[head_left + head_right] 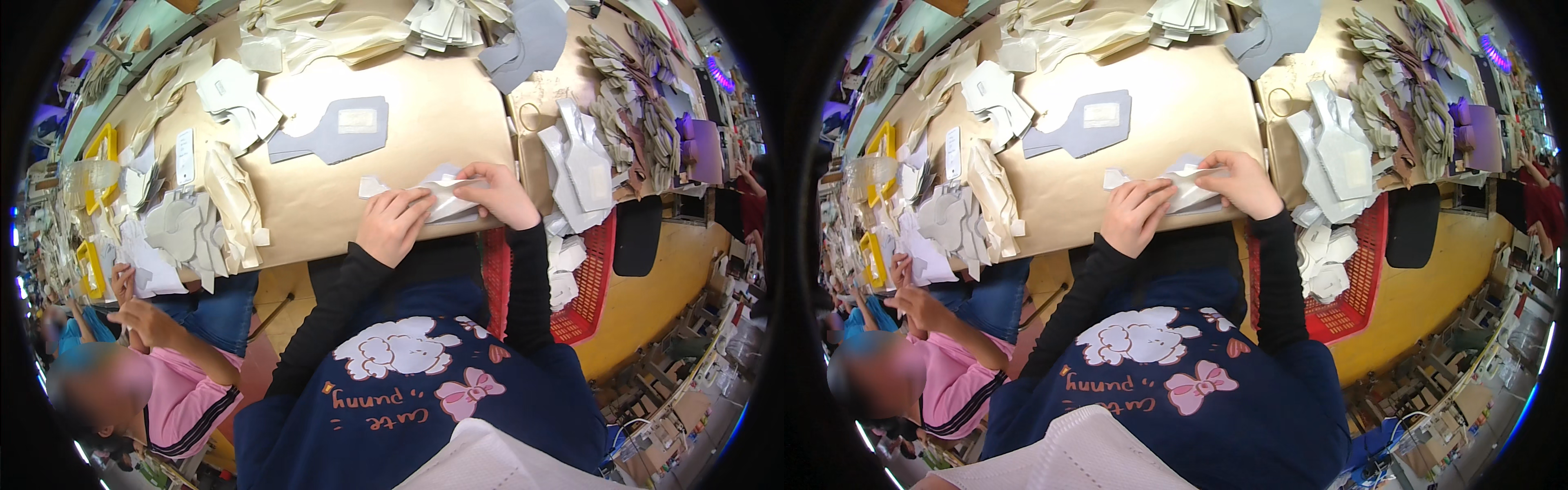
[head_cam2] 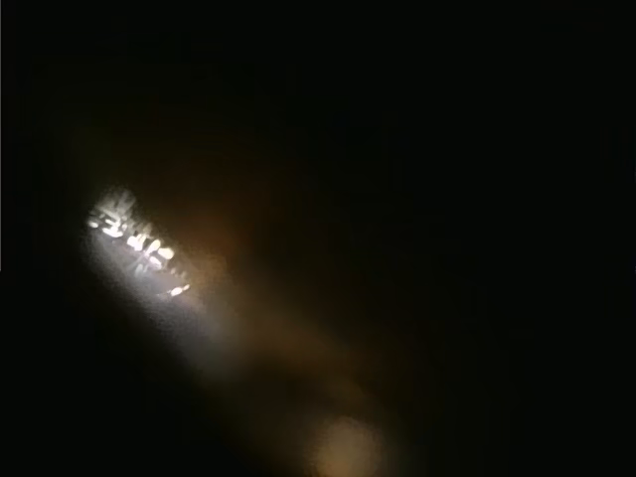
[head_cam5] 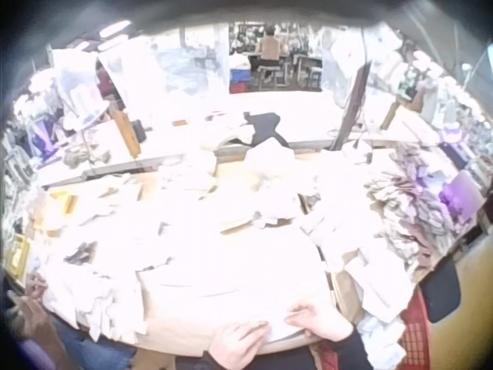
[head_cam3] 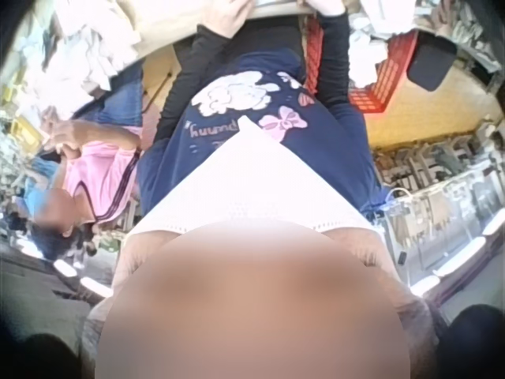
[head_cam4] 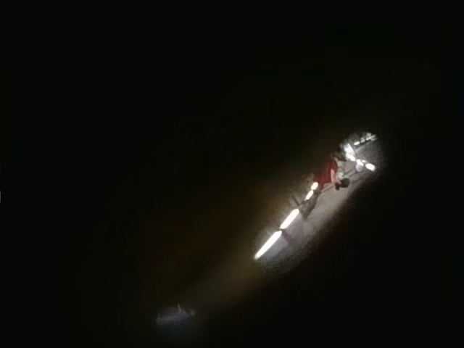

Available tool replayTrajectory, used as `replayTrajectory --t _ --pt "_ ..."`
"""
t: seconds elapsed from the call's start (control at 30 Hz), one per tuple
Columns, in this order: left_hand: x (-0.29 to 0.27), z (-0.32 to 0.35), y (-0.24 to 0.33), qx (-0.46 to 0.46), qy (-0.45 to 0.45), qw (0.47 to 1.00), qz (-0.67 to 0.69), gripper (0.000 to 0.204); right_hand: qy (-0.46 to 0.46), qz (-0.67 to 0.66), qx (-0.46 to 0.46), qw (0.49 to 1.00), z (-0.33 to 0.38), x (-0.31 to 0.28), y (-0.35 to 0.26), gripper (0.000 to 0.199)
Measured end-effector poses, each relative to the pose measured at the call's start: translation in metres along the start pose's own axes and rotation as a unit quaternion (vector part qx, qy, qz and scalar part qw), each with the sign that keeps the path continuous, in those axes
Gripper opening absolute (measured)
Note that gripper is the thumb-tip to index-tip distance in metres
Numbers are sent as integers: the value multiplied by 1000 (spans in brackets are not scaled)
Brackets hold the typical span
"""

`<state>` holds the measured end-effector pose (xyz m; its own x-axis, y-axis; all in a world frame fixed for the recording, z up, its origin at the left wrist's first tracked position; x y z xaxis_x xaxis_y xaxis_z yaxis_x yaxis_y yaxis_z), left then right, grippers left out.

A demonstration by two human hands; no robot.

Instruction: The person repeatedly picks up white face masks from a table, folds them by hand, and places them into a red basket. The person also handles a grey mask template and stacks folded masks on the table before transferring them to the basket.

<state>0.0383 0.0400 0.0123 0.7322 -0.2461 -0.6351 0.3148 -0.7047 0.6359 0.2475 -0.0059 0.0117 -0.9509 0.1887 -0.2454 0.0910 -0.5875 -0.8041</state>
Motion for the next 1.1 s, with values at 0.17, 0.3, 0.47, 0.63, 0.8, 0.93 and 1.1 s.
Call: replayTrajectory --t 0.17,0.3,0.47,0.63,0.8,0.93,1.1 --pt "6 0 2 -3 -11 998 -69 30 28 10 -18 999 6 2 -2 27" --pt "4 -1 5 -1 -5 996 -88 36 34 -59 -83 994 19 0 2 39" --pt "8 -1 9 -17 -22 991 -133 44 152 -122 -77 978 27 -5 25 44" --pt "21 -9 17 -36 -19 985 -171 51 237 -82 -96 963 27 3 31 41" --pt "26 -14 18 -48 -43 980 -190 58 277 -59 -120 952 37 1 21 43" --pt "27 -12 18 -39 -37 979 -194 62 290 -61 -89 951 52 -4 24 42" --pt "33 -9 22 -52 -31 977 -202 68 377 152 -289 867 79 1 19 33"
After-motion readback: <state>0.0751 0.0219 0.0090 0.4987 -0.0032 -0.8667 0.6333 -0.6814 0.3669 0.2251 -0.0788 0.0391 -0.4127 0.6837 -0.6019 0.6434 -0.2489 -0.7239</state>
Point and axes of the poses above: each hand's wrist, its own z-axis away from the middle knuckle, its own x-axis out of the palm, y = z × x, the point moved 4 cm from there along -z, towards the middle knuckle, and after that the axes turned 10 degrees about y, right-handed, at the moved point
